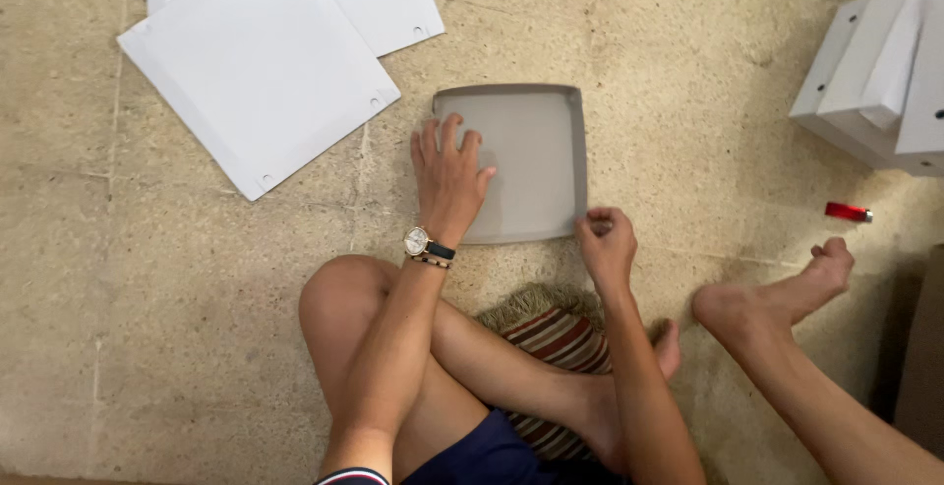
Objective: The person folds and assembles white cardboard sheets into small square boxes by hand while sitting on the floor.
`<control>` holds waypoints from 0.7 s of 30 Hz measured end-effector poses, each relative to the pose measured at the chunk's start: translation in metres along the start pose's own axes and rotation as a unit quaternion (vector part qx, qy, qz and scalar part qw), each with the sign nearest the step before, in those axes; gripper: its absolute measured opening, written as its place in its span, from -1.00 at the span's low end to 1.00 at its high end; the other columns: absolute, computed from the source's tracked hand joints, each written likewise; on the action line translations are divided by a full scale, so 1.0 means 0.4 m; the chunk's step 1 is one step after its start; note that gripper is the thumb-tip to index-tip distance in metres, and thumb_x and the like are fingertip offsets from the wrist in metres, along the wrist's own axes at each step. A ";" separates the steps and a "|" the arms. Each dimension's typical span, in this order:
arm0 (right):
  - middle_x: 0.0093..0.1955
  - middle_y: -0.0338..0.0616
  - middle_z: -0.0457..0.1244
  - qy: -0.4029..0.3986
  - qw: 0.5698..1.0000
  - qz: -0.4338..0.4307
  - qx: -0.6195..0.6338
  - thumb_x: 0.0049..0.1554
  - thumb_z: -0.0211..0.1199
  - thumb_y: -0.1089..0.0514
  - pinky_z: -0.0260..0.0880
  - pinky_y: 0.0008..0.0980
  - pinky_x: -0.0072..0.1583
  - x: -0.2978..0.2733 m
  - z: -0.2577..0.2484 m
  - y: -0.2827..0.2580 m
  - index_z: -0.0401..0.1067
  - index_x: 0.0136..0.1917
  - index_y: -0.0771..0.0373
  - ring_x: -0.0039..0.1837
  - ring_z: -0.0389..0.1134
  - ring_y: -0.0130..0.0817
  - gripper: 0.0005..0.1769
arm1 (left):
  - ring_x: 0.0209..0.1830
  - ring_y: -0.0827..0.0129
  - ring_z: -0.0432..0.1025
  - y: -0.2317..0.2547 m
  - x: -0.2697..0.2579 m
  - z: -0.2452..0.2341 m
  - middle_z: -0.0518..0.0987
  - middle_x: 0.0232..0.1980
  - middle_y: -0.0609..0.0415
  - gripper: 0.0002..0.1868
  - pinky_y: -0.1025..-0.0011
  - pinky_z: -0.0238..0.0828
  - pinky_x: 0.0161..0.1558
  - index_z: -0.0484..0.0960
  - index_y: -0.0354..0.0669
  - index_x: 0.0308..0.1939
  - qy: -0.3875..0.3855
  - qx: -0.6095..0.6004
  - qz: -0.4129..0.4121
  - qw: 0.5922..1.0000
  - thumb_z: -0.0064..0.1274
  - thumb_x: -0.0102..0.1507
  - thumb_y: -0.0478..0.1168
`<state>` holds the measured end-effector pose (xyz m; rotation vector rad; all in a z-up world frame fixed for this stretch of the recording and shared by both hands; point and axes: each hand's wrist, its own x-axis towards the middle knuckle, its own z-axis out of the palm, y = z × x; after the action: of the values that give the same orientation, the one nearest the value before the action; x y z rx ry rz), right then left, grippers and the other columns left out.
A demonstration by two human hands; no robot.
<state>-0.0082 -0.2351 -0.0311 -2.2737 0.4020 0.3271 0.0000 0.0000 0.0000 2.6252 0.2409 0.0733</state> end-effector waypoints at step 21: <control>-0.16 0.21 0.30 0.403 0.778 -0.473 -0.088 0.07 0.37 0.54 0.34 -0.37 -0.24 0.150 -0.295 -0.070 0.40 0.04 0.54 -0.20 0.36 -0.10 -0.72 | 0.01 -0.03 0.29 -0.038 0.021 0.079 0.28 0.17 -0.11 -0.53 0.09 0.31 -0.10 0.36 -0.20 0.01 0.028 -0.257 -0.102 0.961 0.04 0.10 -0.07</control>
<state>0.0703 -0.3161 0.0436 -2.3693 -0.4234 -1.1953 0.0088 -0.0004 -0.0348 2.0727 0.4451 0.1222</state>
